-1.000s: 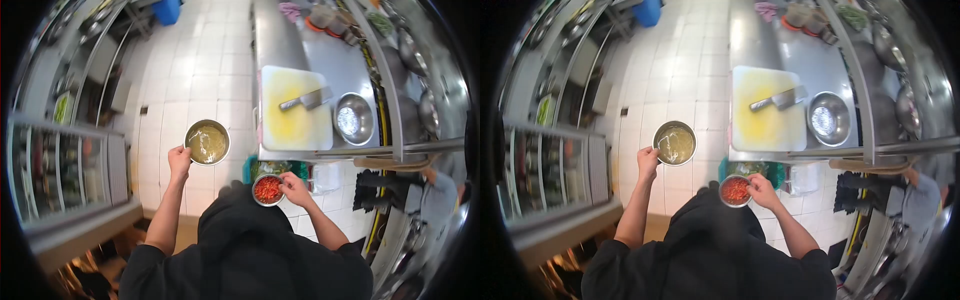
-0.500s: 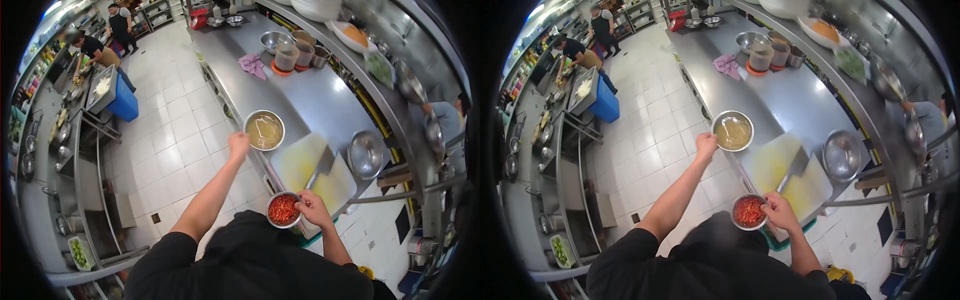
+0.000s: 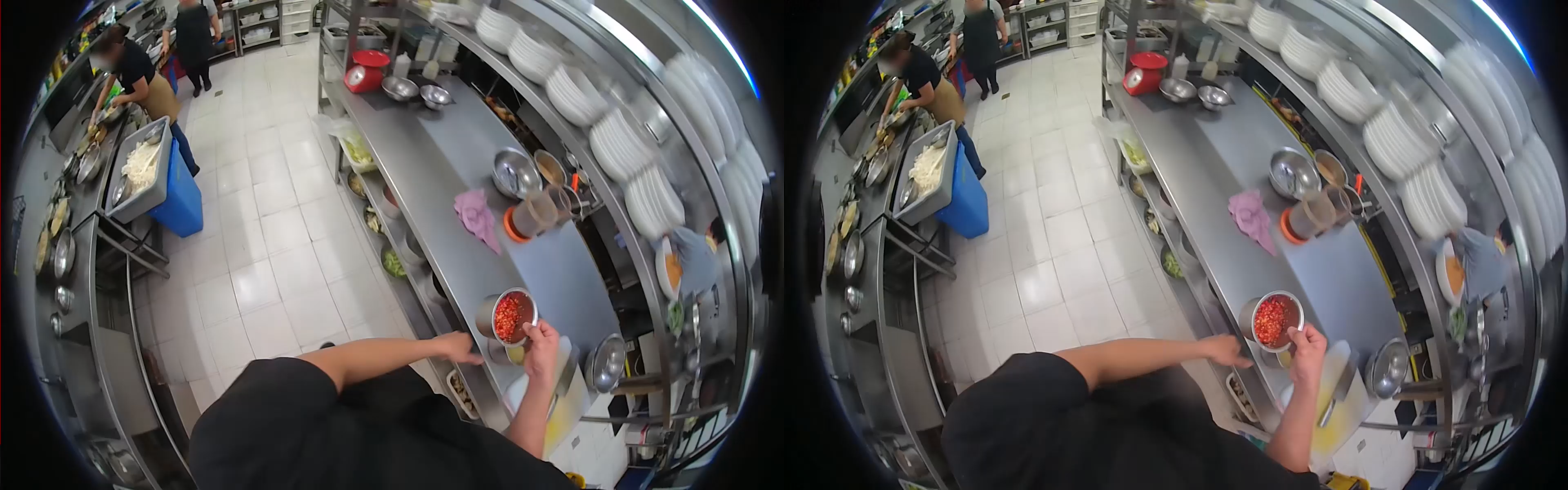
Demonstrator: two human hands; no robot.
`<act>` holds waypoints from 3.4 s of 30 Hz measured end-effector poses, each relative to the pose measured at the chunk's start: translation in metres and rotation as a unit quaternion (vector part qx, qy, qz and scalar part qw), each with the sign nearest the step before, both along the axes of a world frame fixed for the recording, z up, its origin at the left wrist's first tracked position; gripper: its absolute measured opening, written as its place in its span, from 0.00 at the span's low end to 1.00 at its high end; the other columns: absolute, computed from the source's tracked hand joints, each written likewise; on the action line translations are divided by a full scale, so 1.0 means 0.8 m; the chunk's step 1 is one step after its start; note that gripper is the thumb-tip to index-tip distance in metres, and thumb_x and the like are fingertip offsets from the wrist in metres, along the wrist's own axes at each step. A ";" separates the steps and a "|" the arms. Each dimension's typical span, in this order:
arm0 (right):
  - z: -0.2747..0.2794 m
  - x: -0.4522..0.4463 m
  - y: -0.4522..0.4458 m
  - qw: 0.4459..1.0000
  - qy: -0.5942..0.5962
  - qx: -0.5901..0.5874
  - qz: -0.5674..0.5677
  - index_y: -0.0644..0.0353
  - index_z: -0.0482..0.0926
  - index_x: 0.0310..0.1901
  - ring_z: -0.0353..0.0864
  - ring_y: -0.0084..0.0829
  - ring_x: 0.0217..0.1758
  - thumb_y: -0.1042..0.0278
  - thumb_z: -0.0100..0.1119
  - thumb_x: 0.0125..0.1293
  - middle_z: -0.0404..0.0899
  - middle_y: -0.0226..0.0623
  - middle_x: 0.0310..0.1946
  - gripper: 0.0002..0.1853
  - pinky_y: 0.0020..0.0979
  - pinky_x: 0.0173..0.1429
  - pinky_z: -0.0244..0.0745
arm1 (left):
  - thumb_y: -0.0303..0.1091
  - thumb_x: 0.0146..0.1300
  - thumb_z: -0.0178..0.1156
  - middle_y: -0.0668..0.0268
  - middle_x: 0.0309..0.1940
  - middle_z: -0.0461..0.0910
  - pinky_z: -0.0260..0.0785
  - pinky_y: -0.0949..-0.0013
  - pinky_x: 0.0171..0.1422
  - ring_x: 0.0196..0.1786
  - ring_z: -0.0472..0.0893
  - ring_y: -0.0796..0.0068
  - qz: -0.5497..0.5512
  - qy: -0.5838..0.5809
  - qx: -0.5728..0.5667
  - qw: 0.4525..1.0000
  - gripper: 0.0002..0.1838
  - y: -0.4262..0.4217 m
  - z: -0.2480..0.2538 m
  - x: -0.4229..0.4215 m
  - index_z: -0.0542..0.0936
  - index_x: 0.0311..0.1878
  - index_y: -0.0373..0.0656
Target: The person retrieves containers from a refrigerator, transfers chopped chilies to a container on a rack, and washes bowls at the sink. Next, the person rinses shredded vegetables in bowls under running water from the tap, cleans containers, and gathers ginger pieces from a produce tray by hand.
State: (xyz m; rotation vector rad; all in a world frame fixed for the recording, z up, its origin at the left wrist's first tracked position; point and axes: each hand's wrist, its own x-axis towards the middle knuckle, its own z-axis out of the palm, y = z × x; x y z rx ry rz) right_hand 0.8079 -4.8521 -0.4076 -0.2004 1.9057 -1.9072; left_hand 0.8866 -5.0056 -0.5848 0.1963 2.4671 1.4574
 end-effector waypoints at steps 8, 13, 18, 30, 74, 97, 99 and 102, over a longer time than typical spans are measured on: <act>-0.183 -0.110 -0.273 0.993 -0.078 0.042 -0.078 0.70 0.76 0.34 0.84 0.40 0.31 0.78 0.55 0.61 0.81 0.42 0.32 0.03 0.49 0.33 0.87 | 0.52 0.67 0.56 0.46 0.53 0.81 0.73 0.47 0.58 0.55 0.80 0.45 0.425 -0.209 -0.263 0.840 0.23 -0.532 -0.344 0.410 0.85 0.43 0.40; -0.195 -0.293 -0.466 0.920 0.125 0.339 0.149 0.68 0.79 0.31 0.83 0.39 0.29 0.68 0.63 0.55 0.80 0.45 0.26 0.10 0.43 0.35 0.83 | 0.36 0.64 0.53 0.54 0.27 0.80 0.71 0.51 0.37 0.29 0.78 0.59 0.757 -0.343 -0.170 0.530 0.13 -0.733 -0.251 0.676 0.82 0.31 0.39; -0.161 -0.441 -0.794 0.553 0.410 0.545 0.479 0.61 0.84 0.32 0.84 0.50 0.37 0.61 0.70 0.46 0.85 0.48 0.32 0.14 0.43 0.44 0.80 | 0.31 0.66 0.55 0.62 0.18 0.69 0.63 0.59 0.20 0.19 0.70 0.67 0.880 -0.075 -0.377 0.280 0.12 -0.812 -0.204 0.689 0.71 0.26 0.40; -0.101 -0.341 -1.145 0.399 0.601 0.365 0.588 0.50 0.83 0.38 0.77 0.36 0.54 0.74 0.56 0.58 0.81 0.33 0.39 0.09 0.38 0.57 0.71 | 0.44 0.67 0.57 0.57 0.30 0.78 0.70 0.61 0.30 0.29 0.78 0.61 0.662 -0.351 0.148 0.646 0.17 -1.125 -0.307 0.272 0.79 0.40 0.38; -0.218 -0.149 -1.185 0.771 -0.083 0.080 -0.626 0.80 0.75 0.43 0.85 0.40 0.32 0.73 0.59 0.58 0.80 0.49 0.34 0.16 0.39 0.30 0.85 | 0.20 0.57 0.69 0.53 0.54 0.80 0.64 0.60 0.70 0.63 0.75 0.59 0.192 0.452 0.089 0.866 0.15 -1.727 0.331 -0.389 0.80 0.49 0.36; -0.059 -0.127 -0.940 0.973 -0.148 0.000 -0.177 0.74 0.79 0.47 0.84 0.30 0.37 0.48 0.55 0.74 0.83 0.46 0.42 0.28 0.31 0.35 0.83 | 0.23 0.49 0.74 0.42 0.68 0.70 0.72 0.58 0.66 0.68 0.75 0.45 -0.137 0.224 0.071 0.962 0.16 -1.063 0.165 -0.294 0.80 0.41 0.39; -0.066 -0.121 -0.928 0.965 -0.177 -0.018 -0.191 0.75 0.79 0.46 0.84 0.30 0.35 0.50 0.54 0.75 0.83 0.47 0.39 0.26 0.31 0.34 0.82 | 0.22 0.51 0.73 0.44 0.71 0.66 0.73 0.58 0.65 0.69 0.74 0.45 -0.189 0.244 0.039 0.950 0.19 -1.033 0.151 -0.300 0.80 0.46 0.38; -0.092 -0.126 -0.901 0.965 -0.143 0.001 -0.221 0.72 0.79 0.41 0.84 0.30 0.27 0.58 0.55 0.75 0.83 0.44 0.32 0.19 0.30 0.31 0.81 | 0.24 0.58 0.70 0.48 0.69 0.70 0.78 0.61 0.58 0.64 0.79 0.53 -0.127 0.234 0.083 0.960 0.21 -0.990 0.152 -0.304 0.77 0.54 0.37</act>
